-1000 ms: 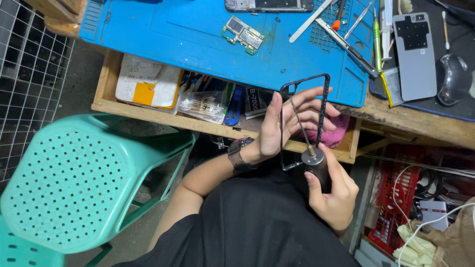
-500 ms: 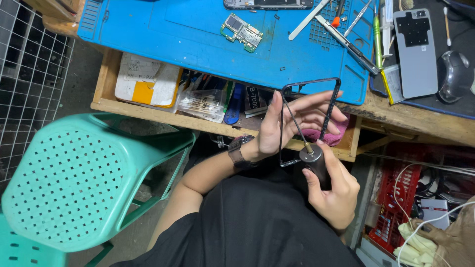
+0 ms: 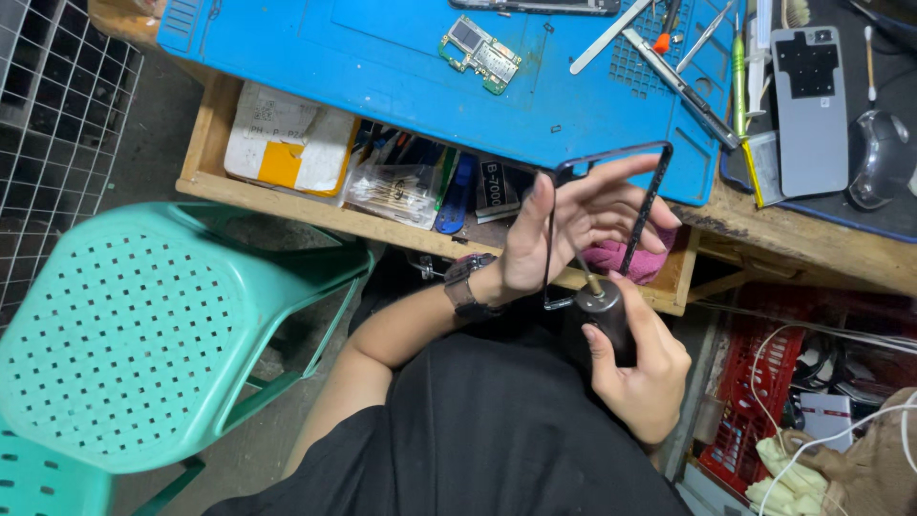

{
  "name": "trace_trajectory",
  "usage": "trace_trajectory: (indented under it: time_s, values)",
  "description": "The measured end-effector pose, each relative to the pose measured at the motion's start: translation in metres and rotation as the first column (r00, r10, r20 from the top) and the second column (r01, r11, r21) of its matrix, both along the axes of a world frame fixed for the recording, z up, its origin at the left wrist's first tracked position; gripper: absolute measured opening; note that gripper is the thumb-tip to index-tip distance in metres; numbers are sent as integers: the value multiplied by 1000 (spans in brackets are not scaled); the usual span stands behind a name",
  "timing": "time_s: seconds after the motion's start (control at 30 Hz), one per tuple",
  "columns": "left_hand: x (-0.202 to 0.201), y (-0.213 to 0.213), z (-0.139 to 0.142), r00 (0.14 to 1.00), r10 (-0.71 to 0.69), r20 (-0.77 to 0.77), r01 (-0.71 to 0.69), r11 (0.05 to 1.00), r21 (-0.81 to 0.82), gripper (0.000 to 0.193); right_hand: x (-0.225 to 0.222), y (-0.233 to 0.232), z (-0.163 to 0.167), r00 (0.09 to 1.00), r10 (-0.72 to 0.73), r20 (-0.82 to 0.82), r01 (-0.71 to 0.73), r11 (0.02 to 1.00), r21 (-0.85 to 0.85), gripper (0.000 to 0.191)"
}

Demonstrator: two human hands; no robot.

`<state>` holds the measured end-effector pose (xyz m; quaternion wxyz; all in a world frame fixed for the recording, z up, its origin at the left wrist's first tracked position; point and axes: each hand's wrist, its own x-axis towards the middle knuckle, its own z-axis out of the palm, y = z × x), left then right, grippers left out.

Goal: The person uses a rotary tool to grind or clean the edges of a smartphone frame held in their left hand. They rotate the frame to work on different sides and corners while the tool is applied to the metal surface.

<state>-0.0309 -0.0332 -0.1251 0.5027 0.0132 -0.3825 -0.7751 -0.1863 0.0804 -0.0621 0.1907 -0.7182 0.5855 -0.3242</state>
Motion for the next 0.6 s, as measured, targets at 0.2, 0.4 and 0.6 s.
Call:
trace_trajectory:
  time_s: [0.2, 0.4, 0.6]
  values:
    - [3, -4, 11, 995, 34, -98, -27, 997, 69, 86, -7, 10, -5, 999, -49, 19, 50, 996, -69, 52]
    - [10, -12, 21, 972, 11, -234, 30, 985, 169, 70, -11, 2, -11, 999, -13, 30, 13, 1000, 15, 52]
    - [9, -14, 26, 979, 40, -198, -20, 994, 103, 92, -8, -3, -13, 1000, -2, 29, 1, 1000, 26, 51]
